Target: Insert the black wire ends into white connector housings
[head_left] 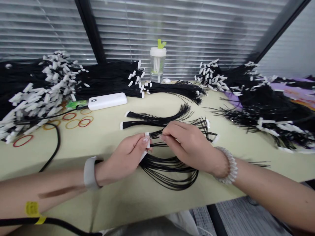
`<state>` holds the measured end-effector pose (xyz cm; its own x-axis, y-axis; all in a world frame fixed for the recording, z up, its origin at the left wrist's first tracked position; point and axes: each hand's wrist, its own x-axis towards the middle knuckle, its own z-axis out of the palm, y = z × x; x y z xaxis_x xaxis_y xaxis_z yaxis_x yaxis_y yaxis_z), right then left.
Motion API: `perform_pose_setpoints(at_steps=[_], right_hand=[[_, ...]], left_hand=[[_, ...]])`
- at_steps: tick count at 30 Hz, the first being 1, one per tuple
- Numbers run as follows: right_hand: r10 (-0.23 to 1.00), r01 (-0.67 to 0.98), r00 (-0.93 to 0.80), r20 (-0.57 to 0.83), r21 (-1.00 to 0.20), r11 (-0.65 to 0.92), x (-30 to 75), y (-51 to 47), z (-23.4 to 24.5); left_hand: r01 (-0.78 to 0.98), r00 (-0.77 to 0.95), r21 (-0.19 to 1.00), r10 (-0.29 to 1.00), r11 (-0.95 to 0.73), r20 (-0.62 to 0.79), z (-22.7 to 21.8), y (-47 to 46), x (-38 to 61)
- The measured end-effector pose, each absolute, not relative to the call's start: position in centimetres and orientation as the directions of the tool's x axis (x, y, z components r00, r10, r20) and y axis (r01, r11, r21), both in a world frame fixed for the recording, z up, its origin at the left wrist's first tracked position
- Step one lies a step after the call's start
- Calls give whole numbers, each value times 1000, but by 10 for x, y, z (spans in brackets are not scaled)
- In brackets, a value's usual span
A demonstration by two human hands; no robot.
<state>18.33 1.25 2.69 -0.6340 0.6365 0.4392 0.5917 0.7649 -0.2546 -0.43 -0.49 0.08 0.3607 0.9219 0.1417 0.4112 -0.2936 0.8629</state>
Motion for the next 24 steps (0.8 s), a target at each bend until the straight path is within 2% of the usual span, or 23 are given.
perform_pose_setpoints(at_steps=[8,14,20,24], right_hand=[[596,572,-665,450,-205,794,180,12,23],[565,567,-695,445,-144,811,179,10,19],[571,572,-682,457,-152,806,176,10,17],[615,586,-685,391,-206,784,177,16,24]], left_hand=[[424,438,852,893,-307,104,2,-6,-6],[373,494,855,857,-359,144,3,-5,-5],[371,507,847,847,-381,159,4,-5,-4],[403,470,842,870,-360,147,2,-4,-5]])
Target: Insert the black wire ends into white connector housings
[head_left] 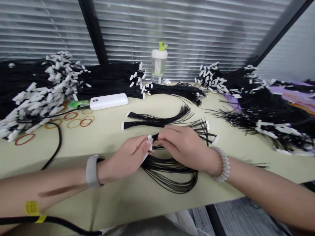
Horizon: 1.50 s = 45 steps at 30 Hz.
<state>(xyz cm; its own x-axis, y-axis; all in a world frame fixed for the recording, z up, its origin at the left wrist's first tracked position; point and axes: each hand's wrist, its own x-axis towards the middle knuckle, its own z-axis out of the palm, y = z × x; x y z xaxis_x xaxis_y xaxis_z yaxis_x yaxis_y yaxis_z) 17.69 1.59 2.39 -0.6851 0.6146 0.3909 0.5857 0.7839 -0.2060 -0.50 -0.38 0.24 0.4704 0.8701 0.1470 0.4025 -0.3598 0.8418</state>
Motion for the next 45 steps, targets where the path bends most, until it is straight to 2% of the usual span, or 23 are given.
perform_pose_setpoints(at_steps=[4,6,8,11,13,15,18,20,22,24,28,35,39,45], right_hand=[[718,674,-657,232,-247,697,189,27,31],[741,705,-636,212,-229,671,197,31,33],[746,721,-600,287,-208,660,203,33,36],[698,720,-530,482,-179,670,208,29,47],[667,696,-541,513,-171,697,210,23,55],[688,694,-585,430,-172,699,212,18,61],[753,728,-636,166,-195,657,213,15,58],[721,694,-693,-2,-273,666,210,16,48],[647,616,-761,-48,-367,698,203,17,37],[610,553,-792,-6,-431,713,195,16,29],[622,530,-783,24,-496,687,180,12,23],[614,496,-784,89,-504,707,174,9,20],[624,520,-769,139,-433,737,174,8,18],[609,563,-772,179,-250,787,173,6,17]], left_hand=[[411,391,864,913,-289,119,2,-3,-5],[393,353,886,930,-248,104,2,-3,-4],[364,311,908,946,-207,91,2,-2,-3],[340,216,926,972,-165,94,1,1,-2],[342,135,928,985,-148,108,-1,3,-3],[334,72,932,989,-144,126,-4,5,-3],[306,41,940,989,-149,144,-7,6,-4],[306,43,940,988,-152,146,-7,6,-4],[328,52,932,988,-155,146,-6,5,-4],[353,69,920,986,-168,154,-5,4,-4],[371,120,907,979,-201,167,-4,1,-5],[334,188,912,965,-237,182,1,-1,-2],[331,190,914,965,-235,180,2,0,-2],[339,204,914,966,-222,159,0,1,-3]])
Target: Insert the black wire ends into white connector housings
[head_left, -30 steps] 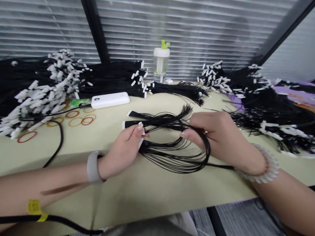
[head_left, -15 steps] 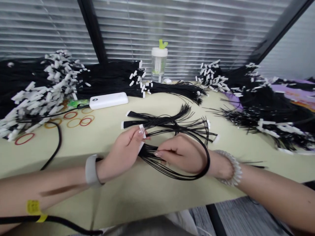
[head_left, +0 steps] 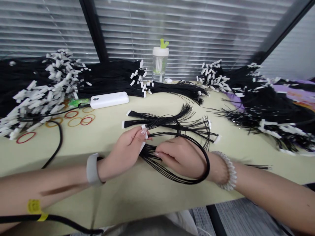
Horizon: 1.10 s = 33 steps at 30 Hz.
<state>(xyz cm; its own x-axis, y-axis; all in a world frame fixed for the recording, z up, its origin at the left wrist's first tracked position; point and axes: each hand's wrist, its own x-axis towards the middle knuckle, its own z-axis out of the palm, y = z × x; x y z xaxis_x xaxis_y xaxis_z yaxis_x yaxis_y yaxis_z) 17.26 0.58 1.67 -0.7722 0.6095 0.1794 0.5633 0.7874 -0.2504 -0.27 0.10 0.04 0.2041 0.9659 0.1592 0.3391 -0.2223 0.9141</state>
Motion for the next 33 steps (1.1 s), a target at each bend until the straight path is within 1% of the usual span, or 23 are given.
perform_pose_setpoints(at_steps=[4,7,9,11,13,16,17,18,20,21,23,25,26,27,29,31,33], right_hand=[[572,558,-798,189,-128,820,172,4,15],[538,540,-810,234,-61,840,171,5,12],[510,521,-819,263,-31,853,173,9,11],[500,512,-828,253,-19,859,178,13,14],[555,565,-798,234,-29,825,187,19,22],[675,670,-698,239,-115,734,207,32,37],[724,698,-637,265,-200,687,214,37,40],[775,718,-535,337,-302,627,220,43,43],[842,690,-306,445,-506,518,231,55,45],[851,631,-192,488,-603,488,235,61,46],[861,431,-42,507,-768,473,240,71,47],[875,202,48,481,-863,464,242,75,48],[886,128,72,458,-885,447,241,75,49],[895,107,77,440,-896,431,240,73,51],[909,143,46,414,-903,404,234,64,53],[921,236,-77,381,-891,388,226,52,53],[901,343,-256,350,-839,423,215,38,50]], left_hand=[[337,205,917,968,-212,148,1,1,-3],[358,201,909,968,-214,149,2,1,-2],[363,199,907,968,-216,151,2,1,-2],[363,190,907,970,-212,151,1,2,-2],[362,181,910,973,-204,146,1,2,-2],[360,179,912,974,-195,138,0,2,-3],[363,184,911,973,-196,136,0,2,-3],[366,188,909,973,-198,136,1,2,-3],[377,192,904,972,-201,136,1,1,-2],[379,192,903,972,-203,138,2,1,-2],[374,197,904,970,-208,142,3,1,-2],[367,217,906,966,-212,138,3,0,-2],[363,227,907,964,-214,137,3,0,-2],[361,234,908,963,-213,132,3,-1,-3],[360,237,913,965,-195,112,1,-1,-4],[355,231,920,969,-166,86,0,-1,-4],[341,225,928,972,-147,71,-2,-1,-5]])
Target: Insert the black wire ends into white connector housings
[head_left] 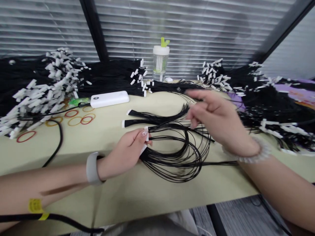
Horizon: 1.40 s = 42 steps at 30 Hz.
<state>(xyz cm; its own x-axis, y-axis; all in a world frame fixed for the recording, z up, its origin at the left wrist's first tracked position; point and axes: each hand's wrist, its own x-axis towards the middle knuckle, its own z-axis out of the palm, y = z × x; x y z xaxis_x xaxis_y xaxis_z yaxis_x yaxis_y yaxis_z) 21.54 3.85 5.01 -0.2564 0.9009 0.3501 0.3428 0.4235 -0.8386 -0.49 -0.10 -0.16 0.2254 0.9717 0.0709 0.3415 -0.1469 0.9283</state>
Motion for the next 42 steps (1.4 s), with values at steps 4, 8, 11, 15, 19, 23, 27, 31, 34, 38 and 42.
perform_pose_setpoints(at_steps=[4,8,11,15,19,23,27,31,34,38,42], right_hand=[[768,544,-510,388,-546,637,198,20,41],[654,565,-609,449,-333,755,191,16,35],[640,570,-622,451,-299,765,192,18,34],[609,559,-638,470,-261,787,193,18,34],[592,549,-640,490,-247,798,192,18,33],[583,547,-647,491,-234,804,192,18,32],[570,548,-679,463,-199,813,194,18,31],[548,560,-718,430,-111,821,197,18,31],[532,570,-734,422,-42,821,196,18,32],[483,561,-749,453,46,826,195,18,31],[377,535,-766,521,191,823,195,18,28]], left_hand=[[307,240,943,969,-130,55,-1,0,-4],[282,232,955,972,-97,30,1,-1,-3],[270,235,961,972,-64,-2,0,-1,-3],[296,237,952,971,-74,2,0,-1,-3],[308,238,946,971,-101,26,1,0,-3],[300,249,947,968,-113,37,3,-1,-3],[297,260,949,965,-107,27,3,-1,-3],[295,267,950,963,-100,19,2,0,-3],[303,261,947,965,-109,28,3,0,-3],[336,264,937,965,-90,-2,6,-1,-3],[378,289,919,957,-114,0,7,-2,-3]])
